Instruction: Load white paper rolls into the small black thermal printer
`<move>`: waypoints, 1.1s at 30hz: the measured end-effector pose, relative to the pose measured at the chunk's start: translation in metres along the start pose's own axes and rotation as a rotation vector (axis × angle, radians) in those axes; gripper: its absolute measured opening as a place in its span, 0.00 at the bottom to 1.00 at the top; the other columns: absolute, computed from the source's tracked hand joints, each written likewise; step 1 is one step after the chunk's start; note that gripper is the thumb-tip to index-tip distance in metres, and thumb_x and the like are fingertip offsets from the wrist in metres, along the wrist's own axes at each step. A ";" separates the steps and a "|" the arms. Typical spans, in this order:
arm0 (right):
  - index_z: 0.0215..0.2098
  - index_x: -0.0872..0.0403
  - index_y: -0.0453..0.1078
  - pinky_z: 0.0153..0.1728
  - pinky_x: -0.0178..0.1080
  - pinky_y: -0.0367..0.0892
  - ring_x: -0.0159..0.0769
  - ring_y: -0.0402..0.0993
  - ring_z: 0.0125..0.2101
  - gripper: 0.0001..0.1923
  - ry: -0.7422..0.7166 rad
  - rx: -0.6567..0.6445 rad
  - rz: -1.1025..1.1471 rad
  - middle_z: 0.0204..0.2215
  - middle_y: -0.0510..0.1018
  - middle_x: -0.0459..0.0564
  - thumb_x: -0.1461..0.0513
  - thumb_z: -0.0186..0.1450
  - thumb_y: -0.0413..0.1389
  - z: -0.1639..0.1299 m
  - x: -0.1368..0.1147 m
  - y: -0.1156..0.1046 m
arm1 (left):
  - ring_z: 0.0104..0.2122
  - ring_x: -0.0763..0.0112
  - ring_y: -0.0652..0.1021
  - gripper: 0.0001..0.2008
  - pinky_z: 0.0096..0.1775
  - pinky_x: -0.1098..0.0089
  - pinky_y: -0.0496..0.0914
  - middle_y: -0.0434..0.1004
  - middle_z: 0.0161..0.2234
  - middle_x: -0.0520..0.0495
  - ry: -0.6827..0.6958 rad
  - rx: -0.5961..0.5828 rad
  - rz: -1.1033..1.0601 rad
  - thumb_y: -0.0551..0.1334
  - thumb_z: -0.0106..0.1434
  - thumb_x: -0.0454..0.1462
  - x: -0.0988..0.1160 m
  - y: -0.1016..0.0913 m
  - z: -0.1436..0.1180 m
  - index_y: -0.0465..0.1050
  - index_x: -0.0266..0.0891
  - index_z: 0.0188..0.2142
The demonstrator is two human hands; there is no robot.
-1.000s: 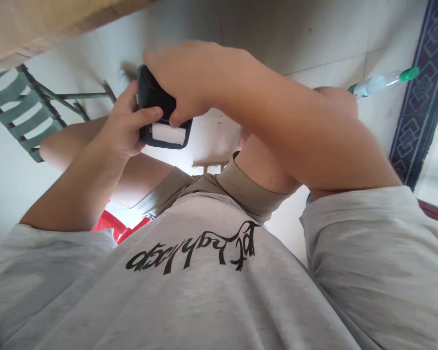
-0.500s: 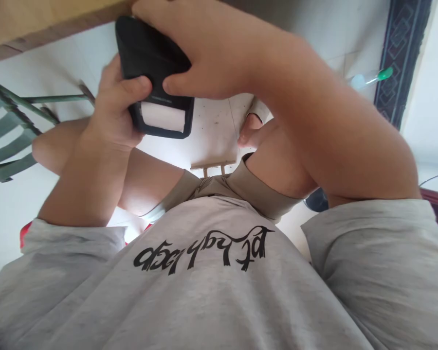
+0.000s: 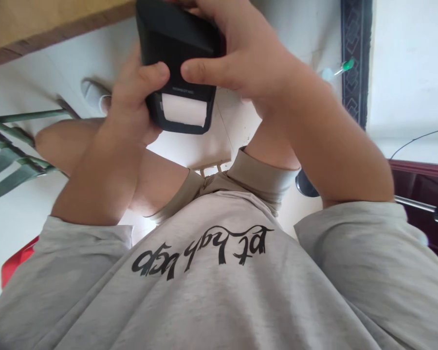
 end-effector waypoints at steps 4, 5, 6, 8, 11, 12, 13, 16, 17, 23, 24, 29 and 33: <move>0.65 0.66 0.70 0.66 0.35 0.72 0.33 0.76 0.61 0.55 -0.032 0.156 0.192 0.61 0.79 0.56 0.35 0.56 0.73 0.010 -0.005 0.014 | 0.47 0.58 0.79 0.12 0.44 0.63 0.78 0.77 0.39 0.43 -0.032 0.037 -0.123 0.60 0.76 0.46 0.012 -0.002 -0.013 0.76 0.42 0.42; 0.63 0.65 0.71 0.63 0.35 0.72 0.33 0.77 0.59 0.52 -0.025 0.168 0.191 0.59 0.79 0.55 0.36 0.57 0.73 0.014 -0.009 0.020 | 0.50 0.55 0.80 0.15 0.48 0.59 0.79 0.77 0.38 0.43 -0.041 0.083 -0.175 0.56 0.78 0.46 0.015 -0.005 -0.017 0.76 0.41 0.41; 0.62 0.64 0.71 0.61 0.35 0.73 0.33 0.77 0.57 0.48 -0.013 0.171 0.176 0.58 0.80 0.55 0.37 0.59 0.72 0.017 -0.012 0.027 | 0.53 0.53 0.81 0.18 0.53 0.55 0.80 0.77 0.38 0.43 -0.048 0.152 -0.227 0.52 0.80 0.45 0.017 -0.010 -0.021 0.76 0.40 0.41; 0.61 0.60 0.71 0.60 0.36 0.73 0.35 0.77 0.55 0.44 0.039 0.187 0.161 0.58 0.80 0.54 0.37 0.61 0.70 0.023 -0.017 0.039 | 0.59 0.51 0.81 0.22 0.59 0.49 0.79 0.78 0.40 0.45 -0.103 0.288 -0.284 0.47 0.83 0.44 0.018 -0.019 -0.028 0.77 0.39 0.43; 0.61 0.58 0.70 0.62 0.37 0.72 0.35 0.76 0.55 0.43 0.102 0.207 0.126 0.59 0.79 0.54 0.36 0.62 0.67 0.026 -0.022 0.052 | 0.64 0.53 0.79 0.24 0.64 0.50 0.78 0.81 0.41 0.44 -0.179 0.374 -0.294 0.46 0.83 0.43 0.017 -0.027 -0.036 0.79 0.39 0.44; 0.61 0.59 0.70 0.63 0.37 0.71 0.35 0.76 0.56 0.42 0.109 0.209 0.102 0.59 0.79 0.54 0.37 0.64 0.66 0.026 -0.024 0.055 | 0.65 0.54 0.79 0.23 0.65 0.53 0.78 0.83 0.41 0.43 -0.184 0.379 -0.293 0.47 0.83 0.43 0.016 -0.029 -0.037 0.80 0.40 0.44; 0.61 0.59 0.69 0.64 0.38 0.71 0.36 0.76 0.57 0.40 0.118 0.211 0.059 0.60 0.78 0.55 0.38 0.66 0.63 0.025 -0.027 0.057 | 0.67 0.55 0.77 0.22 0.67 0.55 0.77 0.84 0.42 0.43 -0.177 0.373 -0.293 0.48 0.82 0.43 0.016 -0.030 -0.037 0.81 0.41 0.43; 0.65 0.53 0.67 0.63 0.41 0.72 0.39 0.72 0.61 0.35 0.200 0.211 -0.164 0.64 0.75 0.55 0.39 0.72 0.53 0.020 -0.033 0.060 | 0.70 0.57 0.74 0.21 0.70 0.56 0.74 0.86 0.47 0.43 -0.189 0.348 -0.274 0.50 0.81 0.44 0.013 -0.031 -0.037 0.80 0.43 0.42; 0.67 0.50 0.66 0.62 0.42 0.73 0.40 0.70 0.62 0.35 0.235 0.205 -0.246 0.65 0.74 0.54 0.38 0.73 0.49 0.018 -0.034 0.060 | 0.71 0.56 0.74 0.20 0.71 0.55 0.73 0.86 0.48 0.43 -0.189 0.346 -0.271 0.50 0.81 0.45 0.012 -0.031 -0.037 0.80 0.43 0.41; 0.74 0.45 0.60 0.69 0.53 0.73 0.49 0.68 0.67 0.42 0.184 0.142 -0.412 0.65 0.71 0.57 0.33 0.73 0.45 0.007 -0.023 0.056 | 0.68 0.54 0.77 0.16 0.67 0.53 0.78 0.85 0.49 0.43 -0.113 0.336 -0.290 0.56 0.80 0.45 0.008 -0.027 -0.036 0.79 0.42 0.43; 0.75 0.46 0.60 0.71 0.56 0.72 0.50 0.68 0.67 0.43 0.164 0.129 -0.412 0.66 0.71 0.58 0.32 0.72 0.46 0.005 -0.020 0.055 | 0.67 0.55 0.78 0.17 0.66 0.53 0.78 0.85 0.48 0.43 -0.115 0.338 -0.296 0.54 0.82 0.44 0.007 -0.026 -0.035 0.79 0.41 0.44; 0.75 0.46 0.59 0.72 0.61 0.69 0.55 0.67 0.69 0.46 0.184 0.074 -0.409 0.67 0.71 0.59 0.33 0.67 0.55 -0.002 -0.016 0.051 | 0.64 0.59 0.81 0.18 0.64 0.57 0.79 0.81 0.39 0.46 -0.153 0.353 -0.258 0.52 0.82 0.41 0.004 -0.024 -0.033 0.77 0.41 0.39; 0.73 0.44 0.61 0.68 0.57 0.73 0.54 0.70 0.66 0.48 0.240 0.042 -0.379 0.68 0.71 0.57 0.32 0.64 0.58 -0.011 -0.020 0.047 | 0.65 0.55 0.80 0.12 0.62 0.59 0.80 0.83 0.42 0.47 -0.217 0.369 -0.182 0.64 0.76 0.47 -0.008 -0.024 -0.033 0.77 0.43 0.40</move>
Point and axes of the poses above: each hand's wrist, its own z-axis towards the middle knuckle, its own y-axis out of the palm, x = y × z, the point moved 4 cm from there along z, towards the middle knuckle
